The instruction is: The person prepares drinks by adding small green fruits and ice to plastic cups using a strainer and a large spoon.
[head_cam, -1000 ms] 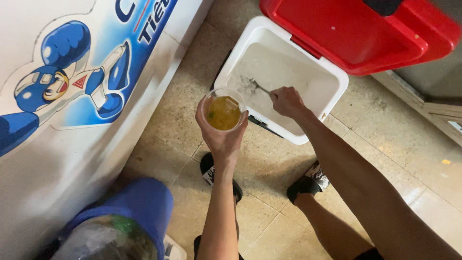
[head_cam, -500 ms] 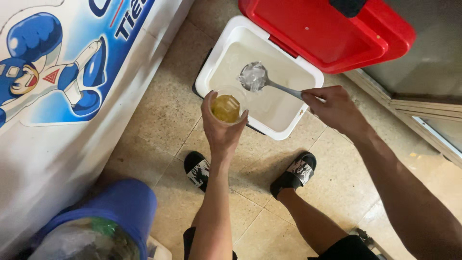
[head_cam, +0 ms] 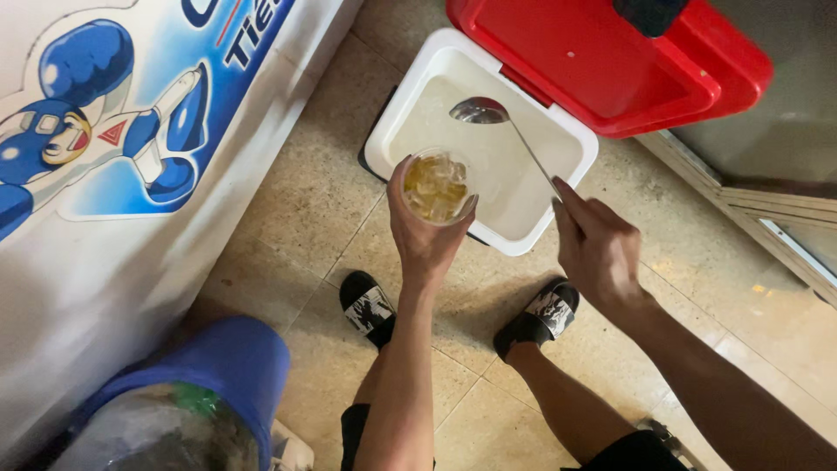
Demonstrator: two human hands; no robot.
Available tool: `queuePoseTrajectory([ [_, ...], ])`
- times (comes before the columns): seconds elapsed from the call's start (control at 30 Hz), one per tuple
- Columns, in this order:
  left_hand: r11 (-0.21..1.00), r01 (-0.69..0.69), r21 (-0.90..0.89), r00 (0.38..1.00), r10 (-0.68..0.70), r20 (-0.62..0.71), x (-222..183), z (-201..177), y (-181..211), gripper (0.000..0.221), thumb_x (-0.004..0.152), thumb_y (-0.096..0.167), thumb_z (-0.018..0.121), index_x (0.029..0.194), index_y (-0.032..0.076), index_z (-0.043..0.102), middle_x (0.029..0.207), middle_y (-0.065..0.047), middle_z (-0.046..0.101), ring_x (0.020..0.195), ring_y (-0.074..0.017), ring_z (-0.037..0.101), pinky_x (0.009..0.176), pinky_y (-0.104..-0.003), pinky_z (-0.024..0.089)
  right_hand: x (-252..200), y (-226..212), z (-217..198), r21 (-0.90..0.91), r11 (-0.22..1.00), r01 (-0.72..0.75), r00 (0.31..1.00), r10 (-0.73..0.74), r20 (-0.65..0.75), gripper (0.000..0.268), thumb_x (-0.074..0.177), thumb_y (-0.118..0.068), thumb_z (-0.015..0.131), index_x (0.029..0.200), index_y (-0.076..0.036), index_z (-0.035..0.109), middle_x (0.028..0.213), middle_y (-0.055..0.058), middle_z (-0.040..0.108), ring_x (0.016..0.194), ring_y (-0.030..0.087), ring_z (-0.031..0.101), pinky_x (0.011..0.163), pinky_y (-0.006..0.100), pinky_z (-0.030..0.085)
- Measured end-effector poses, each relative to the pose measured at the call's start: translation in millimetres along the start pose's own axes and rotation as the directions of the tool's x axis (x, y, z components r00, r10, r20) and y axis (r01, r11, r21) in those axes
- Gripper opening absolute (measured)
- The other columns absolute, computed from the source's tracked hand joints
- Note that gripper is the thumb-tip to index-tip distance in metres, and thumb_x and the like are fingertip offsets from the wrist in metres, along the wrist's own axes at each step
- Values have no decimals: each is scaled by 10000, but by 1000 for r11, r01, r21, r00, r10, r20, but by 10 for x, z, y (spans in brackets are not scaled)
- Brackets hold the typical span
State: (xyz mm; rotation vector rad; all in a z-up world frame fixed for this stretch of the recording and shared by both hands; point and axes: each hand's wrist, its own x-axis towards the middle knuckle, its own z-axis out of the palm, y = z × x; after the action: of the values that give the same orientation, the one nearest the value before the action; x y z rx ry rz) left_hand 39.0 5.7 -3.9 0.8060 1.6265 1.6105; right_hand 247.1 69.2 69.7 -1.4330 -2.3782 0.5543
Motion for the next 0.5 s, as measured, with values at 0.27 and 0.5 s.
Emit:
queuePoseTrajectory([
  [0.27,998,8,63,993,0,-115,36,-214,-63,1041,747,127,949,1553,125,290,1452,-140,509,1340,-284,575,1126,-489,498,735,780,1948,-399,904,-155,888,305,344,318,985,-196,563,1278,-143,675,949,174,728,821,399,720,719,499,578],
  [0.5,994,105,-28,985,-108,-136,33,-274,-46,1042,711,102,934,1531,123,291,1480,-147,454,1347,-278,542,1069,-481,528,703,857,1809,-20,865,-502,811,479,336,267,973,-268,619,1055,-86,796,906,196,749,858,369,720,791,460,564],
])
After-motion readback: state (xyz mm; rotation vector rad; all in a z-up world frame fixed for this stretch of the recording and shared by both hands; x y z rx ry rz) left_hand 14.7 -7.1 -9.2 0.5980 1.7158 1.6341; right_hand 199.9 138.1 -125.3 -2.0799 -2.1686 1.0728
